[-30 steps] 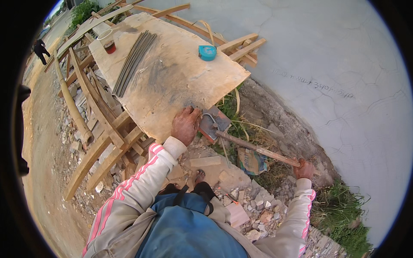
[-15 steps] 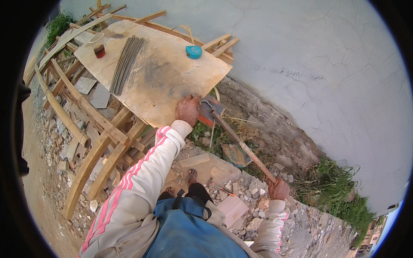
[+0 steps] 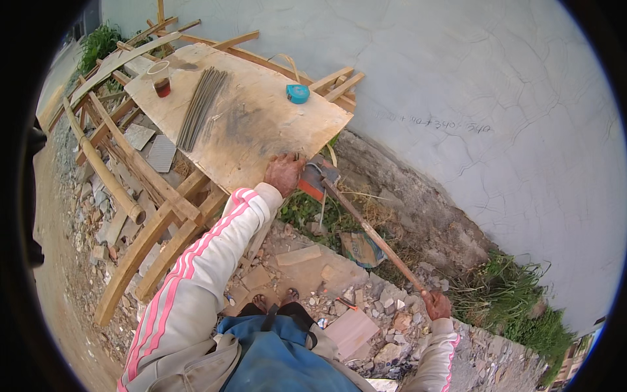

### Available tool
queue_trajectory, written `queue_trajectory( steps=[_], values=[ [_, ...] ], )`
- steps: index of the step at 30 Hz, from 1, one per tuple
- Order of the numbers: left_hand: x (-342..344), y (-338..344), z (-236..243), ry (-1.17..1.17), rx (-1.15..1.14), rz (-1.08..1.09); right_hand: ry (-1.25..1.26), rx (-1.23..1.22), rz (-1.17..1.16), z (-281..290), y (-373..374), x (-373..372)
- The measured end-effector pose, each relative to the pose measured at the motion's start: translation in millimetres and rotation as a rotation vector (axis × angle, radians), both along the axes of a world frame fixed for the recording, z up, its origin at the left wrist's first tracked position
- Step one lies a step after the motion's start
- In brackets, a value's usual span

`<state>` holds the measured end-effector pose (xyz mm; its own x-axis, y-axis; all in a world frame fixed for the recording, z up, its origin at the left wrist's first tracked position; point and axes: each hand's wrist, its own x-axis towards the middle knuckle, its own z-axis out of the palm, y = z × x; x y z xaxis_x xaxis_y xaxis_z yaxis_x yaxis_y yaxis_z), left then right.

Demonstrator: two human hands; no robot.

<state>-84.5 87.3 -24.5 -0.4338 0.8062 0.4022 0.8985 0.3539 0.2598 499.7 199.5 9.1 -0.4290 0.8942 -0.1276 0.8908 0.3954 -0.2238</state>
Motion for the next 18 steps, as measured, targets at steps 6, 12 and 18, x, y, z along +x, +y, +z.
queue_trajectory(
  steps=[6,12,18],
  values=[
    [-9,-1,-9,-0.043,0.126,-0.081,-0.002,0.208,-0.001,-12,-19,5],
    [-11,-2,-10,-0.074,0.123,-0.096,-0.05,0.274,-0.053,-2,-51,-5],
    [-11,0,-7,-0.05,0.089,-0.076,-0.046,0.279,-0.255,-8,-140,-32]
  ],
)
